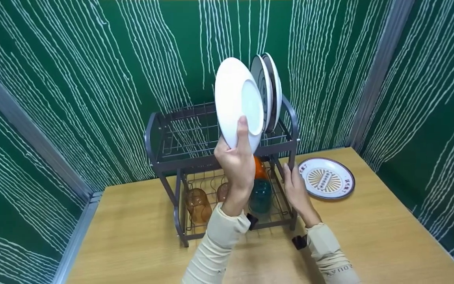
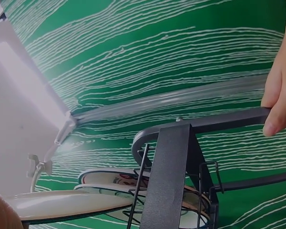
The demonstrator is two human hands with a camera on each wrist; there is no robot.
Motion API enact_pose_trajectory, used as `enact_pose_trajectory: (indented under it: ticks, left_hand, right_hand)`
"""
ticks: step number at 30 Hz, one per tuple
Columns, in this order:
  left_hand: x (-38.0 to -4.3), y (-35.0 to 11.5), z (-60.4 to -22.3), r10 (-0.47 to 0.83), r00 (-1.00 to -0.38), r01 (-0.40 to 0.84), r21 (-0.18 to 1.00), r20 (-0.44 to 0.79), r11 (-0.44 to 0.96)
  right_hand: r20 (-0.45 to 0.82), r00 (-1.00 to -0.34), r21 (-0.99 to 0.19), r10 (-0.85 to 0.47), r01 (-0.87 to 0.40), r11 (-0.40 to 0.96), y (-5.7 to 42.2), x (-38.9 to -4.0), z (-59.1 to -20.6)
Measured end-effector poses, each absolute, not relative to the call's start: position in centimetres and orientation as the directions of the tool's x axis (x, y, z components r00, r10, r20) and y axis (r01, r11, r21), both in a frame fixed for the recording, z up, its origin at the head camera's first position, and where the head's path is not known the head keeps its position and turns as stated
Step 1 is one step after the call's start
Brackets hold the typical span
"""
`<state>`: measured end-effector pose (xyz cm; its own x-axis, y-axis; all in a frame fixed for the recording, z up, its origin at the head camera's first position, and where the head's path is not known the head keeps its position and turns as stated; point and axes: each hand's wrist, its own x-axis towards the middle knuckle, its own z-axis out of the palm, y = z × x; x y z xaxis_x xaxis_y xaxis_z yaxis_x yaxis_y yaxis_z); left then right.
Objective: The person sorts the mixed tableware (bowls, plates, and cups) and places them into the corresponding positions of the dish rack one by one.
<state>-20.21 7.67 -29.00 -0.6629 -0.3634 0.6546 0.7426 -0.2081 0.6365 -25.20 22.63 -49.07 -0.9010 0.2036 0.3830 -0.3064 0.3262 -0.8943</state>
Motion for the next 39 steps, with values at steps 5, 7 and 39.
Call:
enact_pose_trajectory:
  ticks: [5, 7, 39]
  left_hand:
    - [-19.6, 7.8, -27.7, -0.347, -0.677, 0.728, 0.658, 0.649, -0.191]
    - [-19.8, 7.9, -27.5, -0.343, -0.680, 0.727, 0.658, 0.648, -0.196]
    - [-22.6, 9.2, -26.4, 0.010, -0.649, 0.760, 0.649, 0.760, 0.028]
  right_hand:
    - [0.394, -0.897, -0.888, 0.199, -0.317, 0.333, 22.6, -25.2, -49.0]
    - [0.392, -0.898, -0.887, 0.198, -0.313, 0.338, 22.7, -25.2, -49.0]
    - [0.278, -0.957, -0.951, 0.082, -0.263, 0.161, 25.7, -23.9, -48.1]
